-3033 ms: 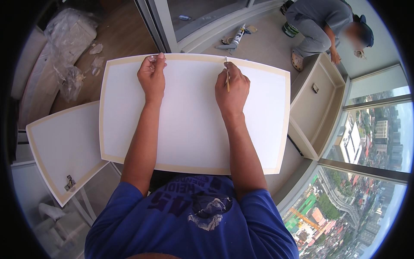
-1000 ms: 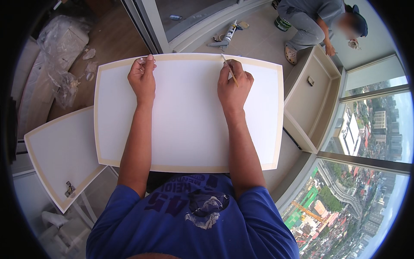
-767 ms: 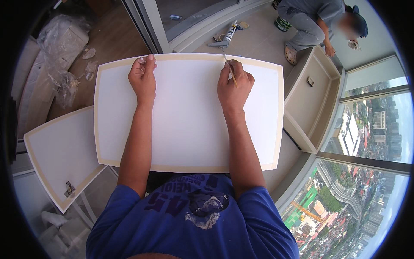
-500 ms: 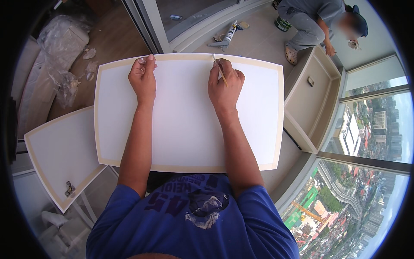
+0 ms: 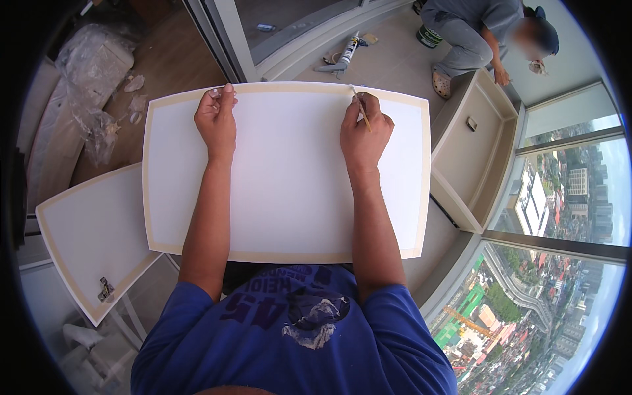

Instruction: The person paints the edge of a white cabinet door using a paint brush. They dip the brush into a small container of white paint and apply it to the border of the door, moving the door to reach different sides.

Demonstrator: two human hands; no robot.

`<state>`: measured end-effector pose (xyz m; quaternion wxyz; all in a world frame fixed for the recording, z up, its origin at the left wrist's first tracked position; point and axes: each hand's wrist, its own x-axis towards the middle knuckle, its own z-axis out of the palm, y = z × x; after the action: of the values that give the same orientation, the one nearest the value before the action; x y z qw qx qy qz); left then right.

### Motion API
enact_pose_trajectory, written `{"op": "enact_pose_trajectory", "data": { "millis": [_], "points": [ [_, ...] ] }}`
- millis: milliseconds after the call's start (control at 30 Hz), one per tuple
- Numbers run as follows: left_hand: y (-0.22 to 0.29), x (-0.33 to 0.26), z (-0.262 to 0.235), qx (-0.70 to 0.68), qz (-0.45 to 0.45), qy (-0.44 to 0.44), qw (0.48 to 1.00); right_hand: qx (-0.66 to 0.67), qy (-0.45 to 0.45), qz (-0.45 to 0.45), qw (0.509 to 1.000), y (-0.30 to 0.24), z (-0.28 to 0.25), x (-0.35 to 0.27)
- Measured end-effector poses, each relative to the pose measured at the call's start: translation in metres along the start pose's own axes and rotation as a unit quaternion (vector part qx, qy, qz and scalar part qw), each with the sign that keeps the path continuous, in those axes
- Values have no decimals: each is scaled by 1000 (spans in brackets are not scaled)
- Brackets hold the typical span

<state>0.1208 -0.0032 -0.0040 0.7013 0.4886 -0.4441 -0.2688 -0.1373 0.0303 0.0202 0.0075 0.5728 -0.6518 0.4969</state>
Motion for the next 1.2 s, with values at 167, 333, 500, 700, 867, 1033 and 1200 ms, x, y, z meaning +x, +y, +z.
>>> {"op": "enact_pose_trajectory", "data": {
  "millis": [167,333,500,700,867,1033,1200],
  "points": [
    [2,-1,-1,13,-1,-2,1000,3,21,-22,1000,3,-6,2],
    [1,0,-1,5,-11,-2,1000,-20,-12,-23,999,4,-10,2],
    [1,0,0,1,-14,-5,1000,-19,-29,-30,999,3,-2,-4],
    [1,0,-1,-8,-12,-1,1000,-13,-43,-28,999,-6,0,-4],
    [1,0,-2,9,-11,-2,1000,-35,-22,-18,999,5,-4,-1],
    [1,0,-2,-4,-7,-4,1000,-50,-34,-14,998,-1,-6,0],
    [2,0,0,9,-5,-6,1000,-26,-51,-51,997,-13,9,-13]
  ]
}}
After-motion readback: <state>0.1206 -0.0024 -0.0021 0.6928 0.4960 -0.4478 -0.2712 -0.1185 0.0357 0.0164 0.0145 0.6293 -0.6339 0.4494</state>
